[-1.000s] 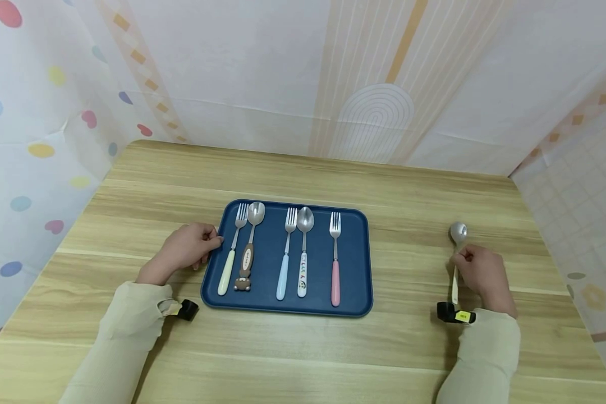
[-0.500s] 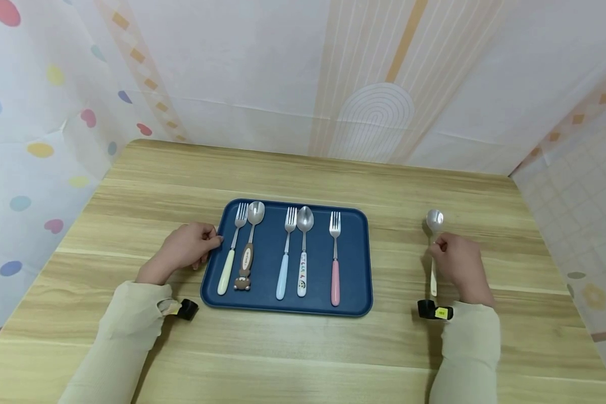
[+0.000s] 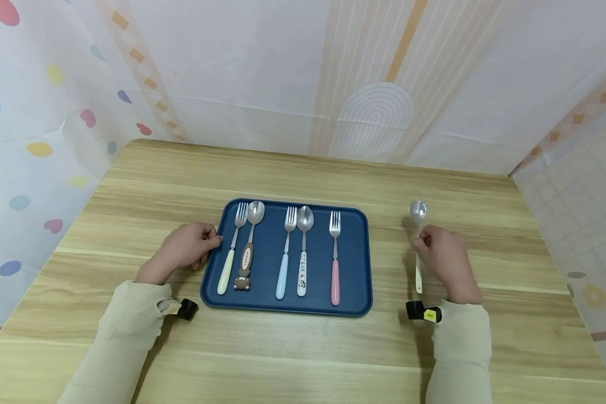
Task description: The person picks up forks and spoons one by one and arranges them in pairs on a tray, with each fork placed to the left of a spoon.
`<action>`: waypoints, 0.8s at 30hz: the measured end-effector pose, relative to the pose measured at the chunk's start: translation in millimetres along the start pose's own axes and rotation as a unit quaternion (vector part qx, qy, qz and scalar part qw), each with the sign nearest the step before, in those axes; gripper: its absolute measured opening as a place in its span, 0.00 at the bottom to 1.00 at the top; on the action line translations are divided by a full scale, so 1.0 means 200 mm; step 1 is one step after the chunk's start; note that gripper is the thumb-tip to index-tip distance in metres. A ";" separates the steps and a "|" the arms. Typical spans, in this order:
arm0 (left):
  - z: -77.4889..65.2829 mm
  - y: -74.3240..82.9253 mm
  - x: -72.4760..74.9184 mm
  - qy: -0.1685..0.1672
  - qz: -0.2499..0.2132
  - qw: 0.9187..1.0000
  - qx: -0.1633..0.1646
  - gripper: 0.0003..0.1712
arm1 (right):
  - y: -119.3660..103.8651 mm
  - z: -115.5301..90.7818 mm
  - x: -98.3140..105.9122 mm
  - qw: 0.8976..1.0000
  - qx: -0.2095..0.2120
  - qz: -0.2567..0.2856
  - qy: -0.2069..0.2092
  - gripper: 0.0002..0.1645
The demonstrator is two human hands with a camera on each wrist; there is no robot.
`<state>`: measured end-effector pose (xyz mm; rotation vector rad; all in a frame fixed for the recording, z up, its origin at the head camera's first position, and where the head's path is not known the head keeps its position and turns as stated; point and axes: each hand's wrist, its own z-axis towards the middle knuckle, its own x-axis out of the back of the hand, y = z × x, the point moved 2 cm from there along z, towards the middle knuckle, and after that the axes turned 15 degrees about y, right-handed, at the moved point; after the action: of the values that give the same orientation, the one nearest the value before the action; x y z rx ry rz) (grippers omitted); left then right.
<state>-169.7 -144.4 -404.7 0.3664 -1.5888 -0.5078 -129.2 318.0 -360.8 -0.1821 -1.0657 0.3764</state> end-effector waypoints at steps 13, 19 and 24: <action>0.01 0.00 0.00 0.000 0.002 1.000 0.002 0.16 | -0.19 0.02 -0.08 0.999 0.029 0.005 -0.031 0.06; 0.00 0.00 0.00 0.000 0.002 1.000 -0.001 0.16 | -0.28 0.02 -0.13 0.998 0.045 0.000 -0.033 0.07; 0.00 0.00 0.00 0.003 0.004 1.000 -0.006 0.15 | -0.34 0.00 -0.18 0.998 0.031 -0.004 -0.060 0.07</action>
<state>-169.8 -144.2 -404.2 0.3513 -1.5804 -0.5086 -131.1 240.8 -367.8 -0.0997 -1.1703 0.4165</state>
